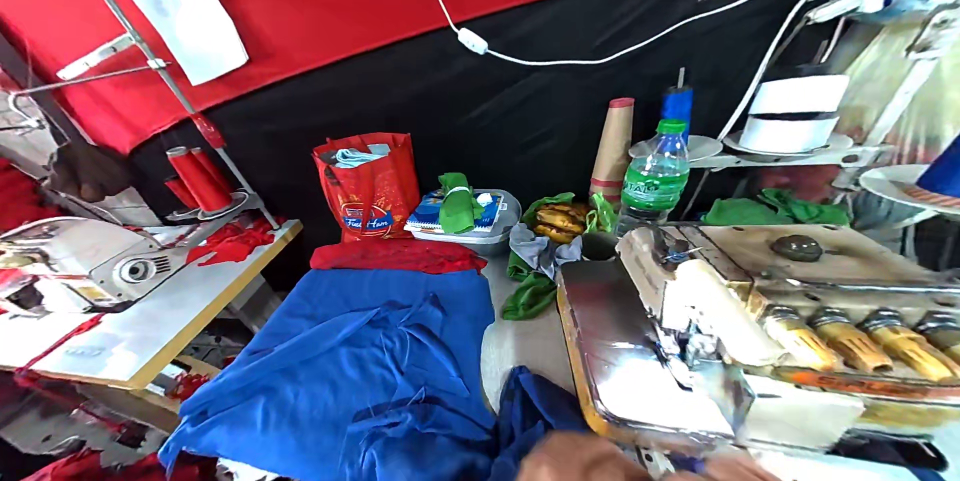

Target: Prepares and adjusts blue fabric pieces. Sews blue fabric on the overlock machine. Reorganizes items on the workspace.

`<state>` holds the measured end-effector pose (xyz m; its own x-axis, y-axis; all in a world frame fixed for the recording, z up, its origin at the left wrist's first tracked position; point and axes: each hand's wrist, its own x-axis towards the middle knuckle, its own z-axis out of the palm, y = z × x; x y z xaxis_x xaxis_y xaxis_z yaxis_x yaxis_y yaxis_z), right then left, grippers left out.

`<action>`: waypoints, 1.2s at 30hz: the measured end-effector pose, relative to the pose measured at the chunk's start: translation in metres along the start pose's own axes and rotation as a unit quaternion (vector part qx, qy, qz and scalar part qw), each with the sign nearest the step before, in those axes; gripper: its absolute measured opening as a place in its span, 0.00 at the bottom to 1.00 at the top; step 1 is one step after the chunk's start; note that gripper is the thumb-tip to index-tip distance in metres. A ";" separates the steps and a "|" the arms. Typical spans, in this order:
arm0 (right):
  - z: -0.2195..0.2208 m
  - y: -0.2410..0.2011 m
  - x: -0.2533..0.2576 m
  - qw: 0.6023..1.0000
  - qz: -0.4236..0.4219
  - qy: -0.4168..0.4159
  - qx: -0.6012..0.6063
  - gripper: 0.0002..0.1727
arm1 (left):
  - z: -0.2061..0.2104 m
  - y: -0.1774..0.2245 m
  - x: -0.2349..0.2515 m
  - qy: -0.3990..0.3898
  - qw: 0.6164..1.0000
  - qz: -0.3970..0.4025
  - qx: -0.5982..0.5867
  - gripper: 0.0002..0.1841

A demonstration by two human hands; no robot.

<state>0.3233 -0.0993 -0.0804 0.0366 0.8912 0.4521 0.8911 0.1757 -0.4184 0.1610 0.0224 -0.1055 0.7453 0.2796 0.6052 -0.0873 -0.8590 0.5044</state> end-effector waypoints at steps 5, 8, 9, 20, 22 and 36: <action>0.012 -0.032 0.125 0.965 0.105 -0.175 -0.167 0.13 | -0.076 -0.076 0.022 -0.082 0.984 -0.141 0.074 0.19; 0.026 -0.025 0.223 0.939 0.153 -0.259 -0.164 0.20 | -0.109 -0.132 0.048 -0.121 0.956 -0.267 0.009 0.26; 0.036 -0.018 0.251 0.952 0.134 -0.227 -0.152 0.20 | -0.117 -0.151 0.057 -0.084 0.951 -0.298 -0.021 0.25; 0.150 0.076 0.395 0.970 -0.038 -0.120 -0.210 0.30 | -0.115 -0.265 0.049 0.282 0.778 -0.397 -0.396 0.11; 0.152 0.087 0.410 0.966 -0.007 -0.141 -0.217 0.42 | -0.119 -0.263 0.052 0.265 0.774 -0.409 -0.405 0.09; 0.128 0.093 0.415 0.956 -0.092 -0.071 -0.269 0.13 | -0.122 -0.261 0.051 0.253 0.775 -0.380 -0.437 0.11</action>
<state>0.3639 0.3399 -0.0325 -0.1712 0.9206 0.3511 0.9816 0.1286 0.1414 0.1416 0.3128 -0.1310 0.4660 0.8846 -0.0180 -0.3290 0.1922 0.9246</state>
